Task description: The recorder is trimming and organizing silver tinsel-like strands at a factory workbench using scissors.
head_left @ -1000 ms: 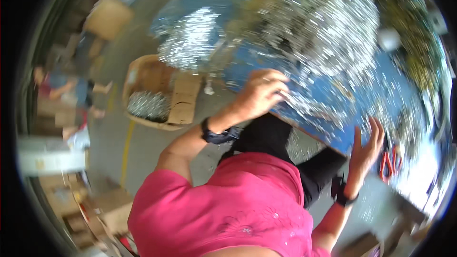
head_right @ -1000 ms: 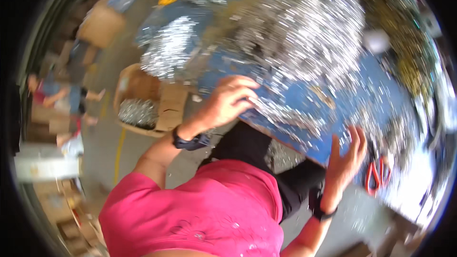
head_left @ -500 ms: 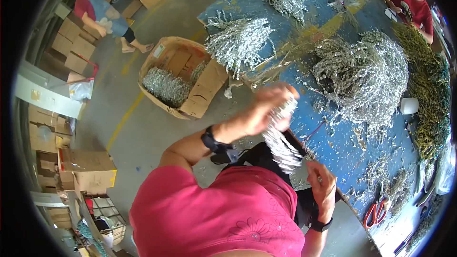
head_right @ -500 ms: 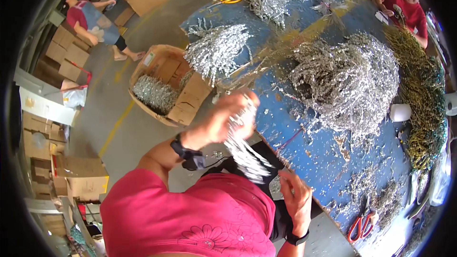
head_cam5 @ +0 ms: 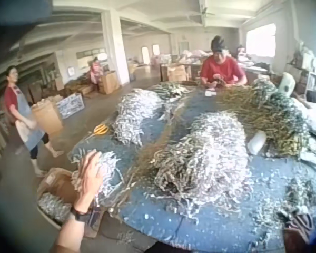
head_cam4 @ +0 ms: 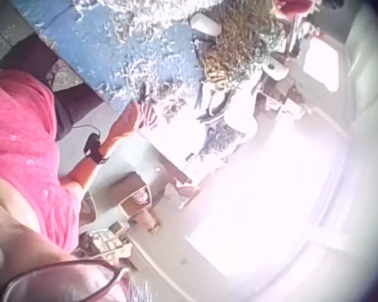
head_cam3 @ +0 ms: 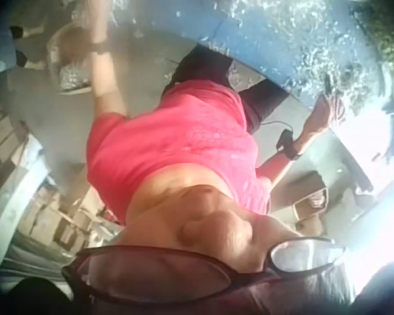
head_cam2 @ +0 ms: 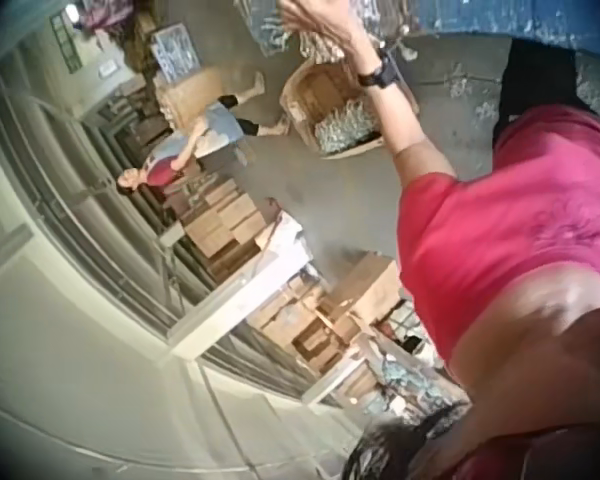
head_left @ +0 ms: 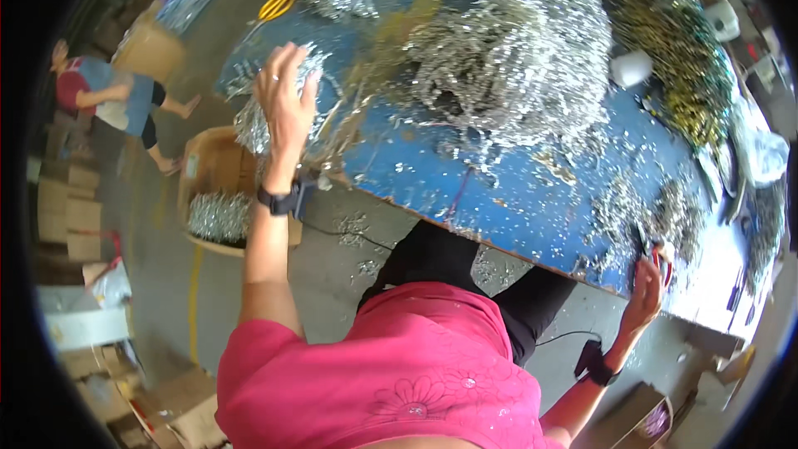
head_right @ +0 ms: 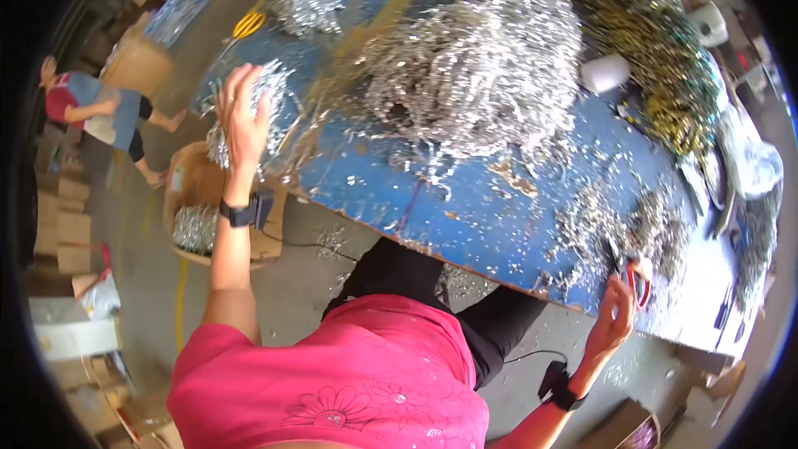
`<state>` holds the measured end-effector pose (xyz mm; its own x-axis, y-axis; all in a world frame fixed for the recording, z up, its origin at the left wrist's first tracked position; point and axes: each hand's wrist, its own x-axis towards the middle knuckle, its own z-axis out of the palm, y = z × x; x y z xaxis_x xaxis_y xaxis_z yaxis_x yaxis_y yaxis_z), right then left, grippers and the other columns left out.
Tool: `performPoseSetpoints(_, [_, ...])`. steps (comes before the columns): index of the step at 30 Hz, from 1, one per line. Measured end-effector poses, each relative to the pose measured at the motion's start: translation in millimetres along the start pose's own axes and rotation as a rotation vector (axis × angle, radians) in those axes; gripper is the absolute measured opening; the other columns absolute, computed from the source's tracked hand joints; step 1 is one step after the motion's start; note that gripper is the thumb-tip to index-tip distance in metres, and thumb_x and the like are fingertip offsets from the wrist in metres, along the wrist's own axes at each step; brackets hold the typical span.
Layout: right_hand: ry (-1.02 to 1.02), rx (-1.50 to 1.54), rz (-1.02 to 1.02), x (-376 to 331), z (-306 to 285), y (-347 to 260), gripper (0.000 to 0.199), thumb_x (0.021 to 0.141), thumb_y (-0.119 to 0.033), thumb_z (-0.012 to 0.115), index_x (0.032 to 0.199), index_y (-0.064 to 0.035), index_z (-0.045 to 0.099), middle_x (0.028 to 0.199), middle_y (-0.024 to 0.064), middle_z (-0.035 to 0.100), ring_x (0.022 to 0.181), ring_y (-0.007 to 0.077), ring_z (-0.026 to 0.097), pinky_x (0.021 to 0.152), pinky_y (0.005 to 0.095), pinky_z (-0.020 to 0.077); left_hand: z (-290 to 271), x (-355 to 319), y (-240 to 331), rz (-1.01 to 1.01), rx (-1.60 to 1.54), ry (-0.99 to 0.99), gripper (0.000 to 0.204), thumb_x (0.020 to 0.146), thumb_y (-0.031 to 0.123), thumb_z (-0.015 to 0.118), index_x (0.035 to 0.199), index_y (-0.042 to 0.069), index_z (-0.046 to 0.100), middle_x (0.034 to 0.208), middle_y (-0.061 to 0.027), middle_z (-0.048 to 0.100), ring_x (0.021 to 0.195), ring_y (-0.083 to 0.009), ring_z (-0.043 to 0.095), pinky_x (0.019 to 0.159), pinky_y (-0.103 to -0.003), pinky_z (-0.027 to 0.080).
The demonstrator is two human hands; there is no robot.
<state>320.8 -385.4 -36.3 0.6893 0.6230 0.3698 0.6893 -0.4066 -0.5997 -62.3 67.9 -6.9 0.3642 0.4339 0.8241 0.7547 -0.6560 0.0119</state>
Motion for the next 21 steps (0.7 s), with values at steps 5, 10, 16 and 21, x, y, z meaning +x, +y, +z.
performPoseSetpoints(5, [0.027, -0.001, -0.015, 11, 2, 16, 0.019, 0.089, -0.003, 0.056, 0.106, -0.0006, 0.064, 0.102, 0.0102, 0.064, 0.094, 0.0182, 0.059, 0.079, 0.0288, 0.048, 34, -22, 79, -0.109, -0.516, -0.45, 0.036, 0.081, 0.027, 0.07, 0.105, 0.0, 0.062, 0.106, -0.0155, 0.063, 0.098, -0.029, 0.061, 0.082, -0.037, 0.049])
performPoseSetpoints(10, [-0.058, -0.127, -0.183, 5, 9, -14, 0.023, 0.082, 0.002, 0.06, 0.105, -0.0018, 0.063, 0.106, 0.0124, 0.061, 0.101, 0.0267, 0.057, 0.091, 0.0357, 0.0434, 70, -16, 103, -0.043, -0.367, -0.468, 0.031, 0.075, 0.026, 0.073, 0.094, 0.002, 0.066, 0.087, -0.0144, 0.064, 0.081, -0.0315, 0.061, 0.071, -0.041, 0.047])
performPoseSetpoints(16, [0.15, -0.159, -0.072, 16, -6, 28, 0.018, 0.084, -0.005, 0.062, 0.101, -0.0054, 0.065, 0.106, 0.0105, 0.063, 0.104, 0.0264, 0.057, 0.094, 0.0353, 0.0411, 48, -6, 100, -0.173, -0.72, -0.485, 0.012, 0.088, 0.01, 0.061, 0.097, 0.001, 0.063, 0.089, -0.0085, 0.063, 0.08, -0.0149, 0.059, 0.072, -0.027, 0.047])
performPoseSetpoints(21, [0.136, -0.224, 0.102, 21, -25, 64, 0.021, 0.084, -0.011, 0.063, 0.105, -0.0067, 0.065, 0.105, 0.0097, 0.062, 0.099, 0.0297, 0.058, 0.086, 0.0364, 0.0454, 60, -2, 125, 0.246, -0.604, -0.72, 0.027, 0.078, 0.013, 0.069, 0.099, -0.002, 0.06, 0.096, -0.0166, 0.058, 0.084, -0.0312, 0.059, 0.073, -0.038, 0.046])
